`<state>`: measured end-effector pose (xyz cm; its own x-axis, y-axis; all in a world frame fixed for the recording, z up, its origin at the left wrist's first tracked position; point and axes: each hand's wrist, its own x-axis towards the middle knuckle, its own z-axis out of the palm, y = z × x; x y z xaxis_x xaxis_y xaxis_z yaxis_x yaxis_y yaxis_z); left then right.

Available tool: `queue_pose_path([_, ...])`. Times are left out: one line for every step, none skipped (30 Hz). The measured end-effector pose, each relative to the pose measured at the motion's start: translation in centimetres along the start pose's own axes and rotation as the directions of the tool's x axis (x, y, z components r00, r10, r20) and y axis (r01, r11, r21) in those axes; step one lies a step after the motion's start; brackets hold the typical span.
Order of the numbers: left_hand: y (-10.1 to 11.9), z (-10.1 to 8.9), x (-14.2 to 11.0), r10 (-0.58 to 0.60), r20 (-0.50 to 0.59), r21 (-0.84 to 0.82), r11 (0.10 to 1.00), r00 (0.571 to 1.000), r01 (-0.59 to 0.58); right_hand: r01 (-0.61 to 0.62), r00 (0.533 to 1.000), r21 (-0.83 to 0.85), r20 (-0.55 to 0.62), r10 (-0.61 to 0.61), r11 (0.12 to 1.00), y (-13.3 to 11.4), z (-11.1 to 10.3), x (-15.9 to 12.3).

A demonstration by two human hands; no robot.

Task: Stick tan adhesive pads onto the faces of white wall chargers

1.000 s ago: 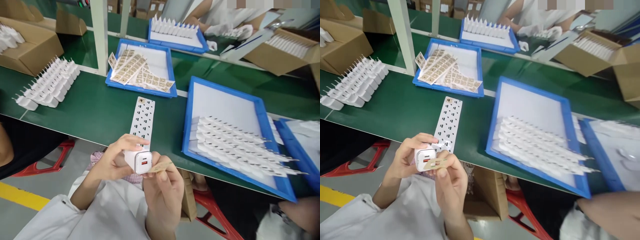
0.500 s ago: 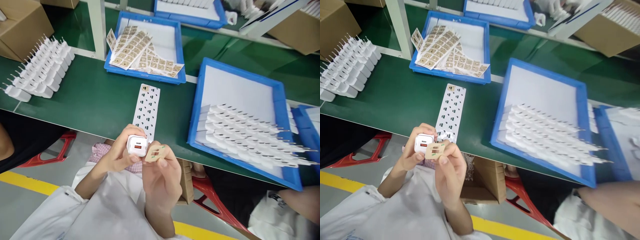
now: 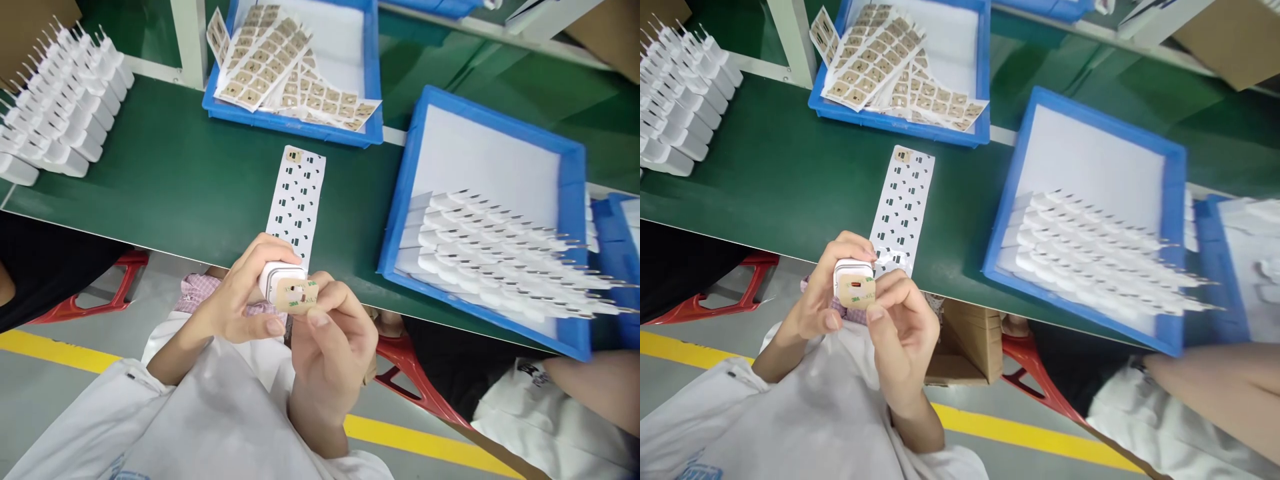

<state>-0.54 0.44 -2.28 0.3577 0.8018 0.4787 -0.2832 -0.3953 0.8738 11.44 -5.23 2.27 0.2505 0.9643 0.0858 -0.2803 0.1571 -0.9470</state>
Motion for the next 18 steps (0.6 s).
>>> queue_pose_path([0.05,-0.04,0.05,0.005,0.005,0.012,1.000,1.000,-0.005,-0.004,1.000,-0.002,-0.005,0.004,1.000,0.02,0.00,-0.03])
queue_pose_path([0.13,-0.07,0.11,0.012,0.010,0.023,1.000,1.000,-0.013,-0.008,1.000,-0.002,-0.007,0.008,1.000,0.04,-0.01,-0.07])
queue_pose_path([0.23,-0.10,0.17,0.021,0.012,0.032,0.999,1.000,-0.022,-0.010,1.000,0.000,-0.007,0.010,1.000,0.05,-0.01,-0.11])
queue_pose_path([0.34,-0.11,0.23,0.028,0.014,0.040,0.999,1.000,-0.029,-0.012,1.000,0.004,-0.006,0.012,1.000,0.07,-0.02,-0.16])
queue_pose_path([0.44,-0.12,0.28,0.031,0.014,0.047,0.998,0.999,-0.031,-0.013,1.000,0.008,-0.005,0.013,1.000,0.08,-0.01,-0.20])
queue_pose_path([0.55,-0.12,0.32,0.032,0.012,0.051,0.998,0.999,-0.033,-0.014,1.000,0.011,-0.004,0.014,1.000,0.10,-0.01,-0.24])
queue_pose_path([0.64,-0.11,0.34,0.032,0.012,0.054,0.998,0.999,-0.032,-0.014,1.000,0.015,-0.004,0.014,1.000,0.12,0.00,-0.27])
queue_pose_path([0.71,-0.09,0.35,0.028,0.011,0.055,0.998,1.000,-0.028,-0.016,1.000,0.017,-0.002,0.016,1.000,0.14,0.02,-0.30])
queue_pose_path([0.76,-0.08,0.36,0.021,0.008,0.054,0.998,1.000,-0.022,-0.016,1.000,0.020,-0.002,0.016,1.000,0.16,0.05,-0.30])
queue_pose_path([0.79,-0.07,0.37,0.015,0.005,0.053,0.998,1.000,-0.015,-0.017,1.000,0.022,0.002,0.017,1.000,0.18,0.07,-0.30])
queue_pose_path([0.80,-0.07,0.37,0.011,0.001,0.052,0.999,1.000,-0.011,-0.017,1.000,0.023,0.004,0.017,1.000,0.19,0.10,-0.29])
queue_pose_path([0.79,-0.07,0.38,0.010,-0.002,0.053,0.999,1.000,-0.010,-0.018,1.000,0.021,0.005,0.018,1.000,0.21,0.12,-0.28])
queue_pose_path([0.76,-0.09,0.39,0.011,-0.002,0.055,0.998,1.000,-0.011,-0.019,1.000,0.017,0.004,0.019,1.000,0.21,0.13,-0.25])
queue_pose_path([0.71,-0.12,0.39,0.018,-0.001,0.057,0.998,1.000,-0.018,-0.021,1.000,0.009,0.001,0.021,1.000,0.22,0.13,-0.23])
queue_pose_path([0.64,-0.15,0.40,0.023,0.001,0.059,0.998,1.000,-0.023,-0.022,1.000,0.001,-0.002,0.022,1.000,0.23,0.13,-0.19])
queue_pose_path([0.58,-0.19,0.40,0.023,0.003,0.061,0.998,1.000,-0.023,-0.023,1.000,-0.008,-0.006,0.023,1.000,0.23,0.12,-0.15])
queue_pose_path([0.51,-0.23,0.40,0.020,0.003,0.062,0.998,1.000,-0.020,-0.021,1.000,-0.017,-0.010,0.021,1.000,0.23,0.11,-0.09])
queue_pose_path([0.45,-0.27,0.41,0.016,0.004,0.065,0.998,1.000,-0.016,-0.019,1.000,-0.027,-0.011,0.019,0.999,0.23,0.10,-0.03])
